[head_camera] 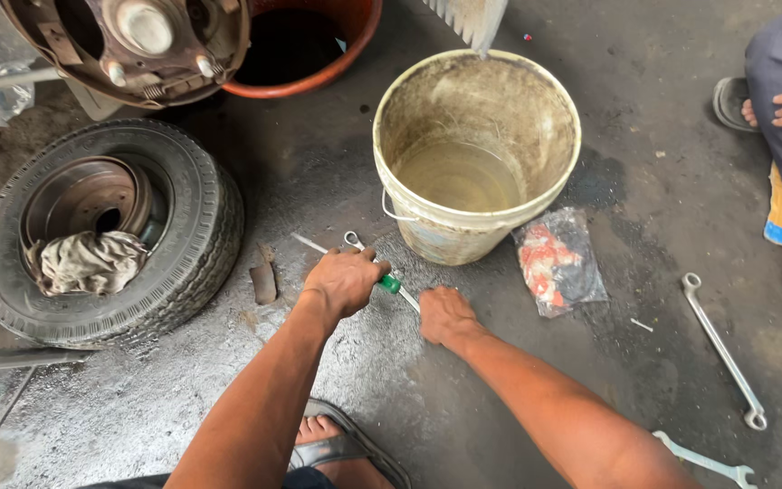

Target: The person uses a screwdriver and by hand to remove and replace components of a drum brake assembly. They manipulate springs and brake shoes while working on the ground near a vehicle.

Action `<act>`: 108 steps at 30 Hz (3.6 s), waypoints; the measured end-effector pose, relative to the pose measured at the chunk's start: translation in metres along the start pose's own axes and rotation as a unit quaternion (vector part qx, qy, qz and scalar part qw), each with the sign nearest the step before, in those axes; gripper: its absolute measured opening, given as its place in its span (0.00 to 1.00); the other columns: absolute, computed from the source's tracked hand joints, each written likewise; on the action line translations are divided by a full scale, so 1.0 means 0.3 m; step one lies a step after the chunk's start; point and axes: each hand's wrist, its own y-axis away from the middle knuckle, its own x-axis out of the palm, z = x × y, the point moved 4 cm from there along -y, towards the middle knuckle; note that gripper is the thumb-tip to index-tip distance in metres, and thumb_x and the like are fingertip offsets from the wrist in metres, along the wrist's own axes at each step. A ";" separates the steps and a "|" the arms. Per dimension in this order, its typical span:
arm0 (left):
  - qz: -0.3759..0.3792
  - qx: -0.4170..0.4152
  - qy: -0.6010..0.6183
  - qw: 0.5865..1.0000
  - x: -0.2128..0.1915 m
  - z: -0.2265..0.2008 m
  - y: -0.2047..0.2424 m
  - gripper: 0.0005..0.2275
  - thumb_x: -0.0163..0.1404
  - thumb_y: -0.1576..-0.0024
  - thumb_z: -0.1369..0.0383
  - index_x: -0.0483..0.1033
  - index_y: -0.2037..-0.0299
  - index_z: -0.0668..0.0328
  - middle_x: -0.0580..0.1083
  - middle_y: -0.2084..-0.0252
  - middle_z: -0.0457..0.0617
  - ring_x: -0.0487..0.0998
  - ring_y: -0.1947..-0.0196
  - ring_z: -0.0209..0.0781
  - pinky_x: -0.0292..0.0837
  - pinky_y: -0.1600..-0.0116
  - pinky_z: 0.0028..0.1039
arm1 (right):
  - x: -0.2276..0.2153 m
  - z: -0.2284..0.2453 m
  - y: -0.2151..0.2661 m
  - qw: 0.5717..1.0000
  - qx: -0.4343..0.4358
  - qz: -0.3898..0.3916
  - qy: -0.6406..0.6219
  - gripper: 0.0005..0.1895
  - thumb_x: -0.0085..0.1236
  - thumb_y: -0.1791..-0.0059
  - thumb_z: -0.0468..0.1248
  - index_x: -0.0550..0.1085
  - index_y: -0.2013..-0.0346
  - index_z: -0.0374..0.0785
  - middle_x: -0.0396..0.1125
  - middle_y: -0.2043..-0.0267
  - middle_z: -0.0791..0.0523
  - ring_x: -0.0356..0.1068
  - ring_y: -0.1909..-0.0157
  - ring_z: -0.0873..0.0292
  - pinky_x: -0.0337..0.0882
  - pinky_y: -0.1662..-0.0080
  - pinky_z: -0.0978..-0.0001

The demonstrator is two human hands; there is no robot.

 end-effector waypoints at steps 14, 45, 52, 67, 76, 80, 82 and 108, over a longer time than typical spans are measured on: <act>0.010 -0.025 -0.013 1.000 -0.112 0.138 -0.019 0.14 0.50 0.41 0.74 0.78 0.49 0.43 0.75 0.47 0.49 0.77 0.44 0.49 0.75 0.43 0.41 | -0.257 0.135 -0.048 0.990 -0.053 0.064 -0.111 0.23 0.71 0.61 0.50 0.84 0.61 0.36 0.77 0.54 0.46 0.76 0.50 0.49 0.72 0.46 0.58; -0.153 -0.072 0.263 0.950 -0.694 0.523 0.475 0.12 0.51 0.39 0.62 0.82 0.59 0.64 0.80 0.70 0.54 0.82 0.66 0.44 0.75 0.56 0.35 | -1.243 0.443 0.288 0.903 -0.164 -0.090 -0.387 0.15 0.69 0.62 0.36 0.79 0.66 0.29 0.74 0.71 0.51 0.71 0.74 0.59 0.70 0.70 0.66; -0.265 -0.015 0.398 0.878 -0.735 0.629 0.503 0.07 0.56 0.44 0.70 0.82 0.64 0.67 0.81 0.71 0.49 0.81 0.71 0.36 0.77 0.61 0.30 | -1.206 0.642 0.339 0.953 -0.224 -0.175 -0.103 0.28 0.64 0.56 0.58 0.80 0.49 0.45 0.73 0.49 0.48 0.71 0.45 0.47 0.69 0.45 0.53; -0.313 -0.130 0.609 0.717 -0.702 0.765 0.657 0.04 0.60 0.49 0.75 0.80 0.70 0.70 0.80 0.73 0.54 0.82 0.74 0.40 0.81 0.68 0.29 | -1.258 0.709 0.476 0.953 -0.200 -0.227 -0.017 0.24 0.58 0.56 0.62 0.82 0.53 0.56 0.78 0.67 0.53 0.79 0.61 0.52 0.75 0.51 0.55; -0.438 -0.208 0.393 0.781 -0.730 0.781 0.698 0.14 0.61 0.47 0.63 0.80 0.66 0.70 0.80 0.66 0.58 0.82 0.62 0.49 0.75 0.51 0.39 | -1.266 0.735 0.474 0.947 -0.206 -0.247 -0.002 0.23 0.56 0.52 0.58 0.76 0.42 0.67 0.71 0.78 0.43 0.76 0.71 0.45 0.74 0.55 0.55; -0.461 -0.258 0.377 0.761 -0.753 0.816 0.735 0.20 0.64 0.50 0.59 0.79 0.56 0.68 0.80 0.56 0.62 0.82 0.54 0.54 0.74 0.46 0.39 | -1.279 0.695 0.447 0.898 -0.282 -0.326 -0.089 0.20 0.59 0.55 0.54 0.80 0.50 0.58 0.75 0.76 0.50 0.78 0.69 0.49 0.74 0.56 0.54; -0.471 -0.234 0.353 0.774 -0.758 0.813 0.731 0.24 0.65 0.52 0.60 0.77 0.50 0.68 0.79 0.52 0.62 0.81 0.50 0.55 0.74 0.43 0.39 | -1.272 0.683 0.442 0.886 -0.285 -0.350 -0.108 0.19 0.59 0.54 0.53 0.80 0.51 0.57 0.77 0.73 0.52 0.79 0.67 0.48 0.74 0.56 0.53; -0.487 -0.228 0.298 0.789 -0.755 0.770 0.600 0.32 0.62 0.49 0.64 0.61 0.36 0.66 0.71 0.43 0.70 0.76 0.45 0.68 0.72 0.41 0.46 | -1.230 0.844 0.546 0.944 -0.116 -0.282 -0.127 0.19 0.53 0.50 0.52 0.80 0.48 0.54 0.75 0.78 0.48 0.78 0.72 0.50 0.76 0.59 0.53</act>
